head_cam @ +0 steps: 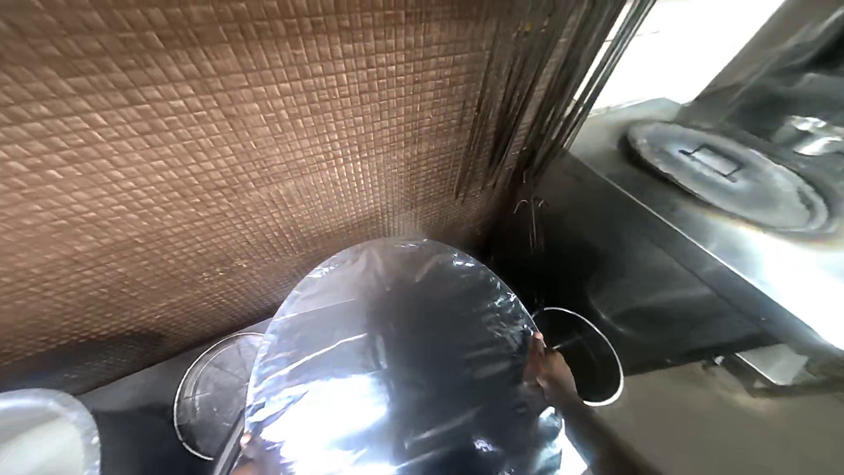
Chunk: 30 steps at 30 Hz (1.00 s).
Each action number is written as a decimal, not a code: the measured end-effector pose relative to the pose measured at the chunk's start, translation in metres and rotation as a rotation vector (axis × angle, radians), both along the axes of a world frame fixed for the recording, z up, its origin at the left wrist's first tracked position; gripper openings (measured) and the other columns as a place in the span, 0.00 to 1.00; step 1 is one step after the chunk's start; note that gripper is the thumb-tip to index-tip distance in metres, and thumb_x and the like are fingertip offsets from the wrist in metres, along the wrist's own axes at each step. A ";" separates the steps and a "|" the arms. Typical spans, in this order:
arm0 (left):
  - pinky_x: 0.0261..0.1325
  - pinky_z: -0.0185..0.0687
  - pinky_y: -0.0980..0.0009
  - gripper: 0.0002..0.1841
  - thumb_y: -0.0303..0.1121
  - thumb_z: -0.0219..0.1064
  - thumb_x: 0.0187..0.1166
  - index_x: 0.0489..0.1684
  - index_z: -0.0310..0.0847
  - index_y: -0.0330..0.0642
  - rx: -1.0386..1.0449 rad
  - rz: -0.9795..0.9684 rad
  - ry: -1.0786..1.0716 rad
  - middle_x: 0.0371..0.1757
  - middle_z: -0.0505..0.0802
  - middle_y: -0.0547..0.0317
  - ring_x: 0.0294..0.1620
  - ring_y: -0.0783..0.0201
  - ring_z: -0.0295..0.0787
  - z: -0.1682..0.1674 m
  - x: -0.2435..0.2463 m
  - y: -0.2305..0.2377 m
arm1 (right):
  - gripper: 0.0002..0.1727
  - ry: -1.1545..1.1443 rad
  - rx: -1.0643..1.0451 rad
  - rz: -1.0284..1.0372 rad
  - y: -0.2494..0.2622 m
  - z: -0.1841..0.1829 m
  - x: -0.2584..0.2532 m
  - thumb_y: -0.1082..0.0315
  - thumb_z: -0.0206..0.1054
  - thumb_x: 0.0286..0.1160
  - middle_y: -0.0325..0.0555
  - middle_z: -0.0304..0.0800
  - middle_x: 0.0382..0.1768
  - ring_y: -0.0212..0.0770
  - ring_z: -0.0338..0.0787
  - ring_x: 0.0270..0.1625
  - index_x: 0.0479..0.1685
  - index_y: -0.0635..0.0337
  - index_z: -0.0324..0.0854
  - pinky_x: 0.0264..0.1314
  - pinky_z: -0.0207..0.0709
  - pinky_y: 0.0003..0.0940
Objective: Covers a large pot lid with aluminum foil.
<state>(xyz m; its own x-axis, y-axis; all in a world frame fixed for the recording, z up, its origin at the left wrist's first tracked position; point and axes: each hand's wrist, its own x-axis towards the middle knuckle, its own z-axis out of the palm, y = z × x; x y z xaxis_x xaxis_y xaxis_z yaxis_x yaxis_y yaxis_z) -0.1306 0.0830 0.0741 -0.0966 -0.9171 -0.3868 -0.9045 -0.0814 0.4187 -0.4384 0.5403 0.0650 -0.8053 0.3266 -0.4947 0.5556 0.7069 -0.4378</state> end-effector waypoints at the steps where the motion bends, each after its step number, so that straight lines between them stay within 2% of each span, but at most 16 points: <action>1: 0.59 0.86 0.44 0.40 0.60 0.32 0.91 0.57 0.88 0.35 0.020 0.009 0.070 0.53 0.95 0.44 0.55 0.49 0.94 -0.012 0.006 -0.008 | 0.45 0.001 -0.127 -0.031 0.005 -0.004 -0.003 0.29 0.37 0.86 0.56 0.89 0.34 0.53 0.90 0.34 0.48 0.63 0.86 0.38 0.84 0.56; 2: 0.55 0.87 0.44 0.42 0.62 0.32 0.91 0.58 0.86 0.34 0.083 0.050 0.172 0.49 0.95 0.43 0.50 0.49 0.94 -0.016 0.009 -0.012 | 0.45 -0.029 -0.237 -0.060 0.009 -0.001 -0.006 0.28 0.39 0.86 0.53 0.86 0.28 0.49 0.86 0.27 0.45 0.64 0.85 0.32 0.82 0.52; 3: 0.50 0.87 0.45 0.43 0.65 0.31 0.89 0.60 0.84 0.35 0.168 0.098 0.249 0.48 0.93 0.43 0.46 0.49 0.93 -0.015 0.009 -0.016 | 0.46 -0.073 -0.283 -0.067 0.013 0.004 -0.011 0.27 0.39 0.85 0.54 0.86 0.30 0.50 0.86 0.29 0.47 0.64 0.84 0.34 0.82 0.52; 6: 0.64 0.81 0.40 0.49 0.71 0.28 0.86 0.76 0.75 0.34 0.302 0.110 0.347 0.64 0.89 0.34 0.61 0.44 0.89 -0.006 0.000 -0.034 | 0.49 -0.129 -0.275 -0.066 0.022 0.011 -0.034 0.27 0.40 0.84 0.67 0.87 0.58 0.62 0.89 0.59 0.70 0.67 0.79 0.63 0.81 0.63; 7: 0.61 0.81 0.40 0.50 0.72 0.28 0.85 0.75 0.76 0.33 0.301 0.109 0.350 0.62 0.89 0.33 0.58 0.42 0.89 -0.010 -0.007 -0.041 | 0.47 -0.085 -0.320 -0.100 0.020 0.006 -0.040 0.28 0.39 0.85 0.64 0.88 0.49 0.59 0.90 0.49 0.65 0.66 0.79 0.54 0.84 0.61; 9: 0.51 0.83 0.42 0.50 0.73 0.29 0.84 0.66 0.81 0.33 0.300 0.126 0.308 0.53 0.90 0.36 0.48 0.46 0.89 -0.013 -0.022 -0.050 | 0.40 -0.019 -0.475 -0.172 0.012 -0.005 -0.049 0.30 0.34 0.88 0.46 0.72 0.19 0.44 0.75 0.19 0.39 0.58 0.74 0.24 0.75 0.46; 10: 0.50 0.83 0.43 0.49 0.72 0.30 0.85 0.61 0.83 0.33 0.282 0.121 0.276 0.50 0.91 0.38 0.46 0.47 0.89 -0.013 -0.027 -0.052 | 0.39 -0.019 -0.513 -0.186 0.010 -0.007 -0.051 0.31 0.33 0.89 0.43 0.70 0.18 0.42 0.73 0.17 0.36 0.58 0.74 0.22 0.73 0.44; 14: 0.51 0.84 0.43 0.47 0.69 0.30 0.87 0.52 0.87 0.34 0.152 0.085 0.200 0.43 0.93 0.42 0.43 0.49 0.91 -0.029 -0.027 -0.054 | 0.44 0.003 -0.255 -0.115 -0.001 -0.003 -0.050 0.34 0.33 0.91 0.57 0.86 0.33 0.52 0.87 0.33 0.48 0.67 0.83 0.38 0.82 0.55; 18: 0.59 0.83 0.38 0.48 0.68 0.28 0.87 0.53 0.89 0.33 0.077 0.069 0.028 0.51 0.94 0.38 0.54 0.44 0.93 -0.026 -0.031 -0.050 | 0.45 0.038 -0.049 -0.090 -0.008 0.002 -0.046 0.36 0.31 0.91 0.63 0.91 0.47 0.59 0.92 0.50 0.53 0.67 0.85 0.54 0.82 0.64; 20: 0.61 0.82 0.37 0.48 0.67 0.28 0.87 0.56 0.88 0.32 0.046 0.071 -0.028 0.54 0.93 0.36 0.57 0.41 0.92 -0.024 -0.033 -0.049 | 0.44 0.019 -0.068 -0.069 -0.014 0.009 -0.050 0.38 0.31 0.93 0.64 0.90 0.50 0.60 0.91 0.53 0.54 0.69 0.85 0.57 0.81 0.63; 21: 0.60 0.82 0.38 0.47 0.66 0.28 0.88 0.58 0.87 0.31 0.035 0.075 -0.017 0.54 0.93 0.36 0.56 0.42 0.92 -0.022 -0.035 -0.048 | 0.43 0.018 -0.122 -0.073 -0.016 0.013 -0.051 0.39 0.33 0.93 0.65 0.90 0.47 0.59 0.91 0.48 0.52 0.70 0.84 0.54 0.81 0.61; 23: 0.54 0.84 0.41 0.44 0.64 0.28 0.90 0.61 0.83 0.33 0.072 0.073 0.058 0.52 0.92 0.39 0.51 0.45 0.92 -0.015 -0.034 -0.045 | 0.42 -0.009 -0.315 -0.124 -0.003 0.011 -0.048 0.39 0.36 0.94 0.63 0.86 0.40 0.55 0.87 0.40 0.54 0.73 0.81 0.48 0.81 0.55; 26: 0.37 0.85 0.51 0.39 0.62 0.27 0.91 0.66 0.77 0.40 0.263 0.008 0.397 0.38 0.87 0.51 0.32 0.57 0.85 -0.033 -0.010 -0.068 | 0.40 -0.067 -0.501 -0.223 0.016 0.002 -0.052 0.28 0.36 0.86 0.41 0.70 0.19 0.37 0.70 0.18 0.43 0.58 0.76 0.21 0.70 0.36; 28: 0.26 0.83 0.54 0.41 0.70 0.23 0.86 0.52 0.75 0.47 0.405 0.050 0.616 0.24 0.82 0.60 0.21 0.62 0.81 -0.044 0.002 -0.080 | 0.46 -0.081 -0.511 -0.266 0.024 0.012 -0.047 0.25 0.33 0.83 0.47 0.76 0.28 0.43 0.75 0.26 0.52 0.60 0.78 0.29 0.74 0.43; 29: 0.25 0.83 0.57 0.40 0.71 0.25 0.85 0.50 0.76 0.49 0.395 0.105 0.653 0.24 0.82 0.62 0.22 0.64 0.81 -0.036 0.005 -0.073 | 0.48 -0.054 -0.531 -0.331 0.027 0.019 -0.038 0.26 0.33 0.84 0.54 0.82 0.38 0.48 0.80 0.35 0.60 0.62 0.80 0.39 0.77 0.50; 30: 0.33 0.85 0.56 0.39 0.69 0.27 0.87 0.59 0.75 0.47 0.373 0.161 0.689 0.35 0.86 0.58 0.32 0.63 0.85 -0.021 0.009 -0.058 | 0.48 -0.005 -0.554 -0.411 0.031 0.022 -0.028 0.27 0.32 0.85 0.58 0.86 0.43 0.50 0.84 0.41 0.62 0.62 0.81 0.44 0.79 0.54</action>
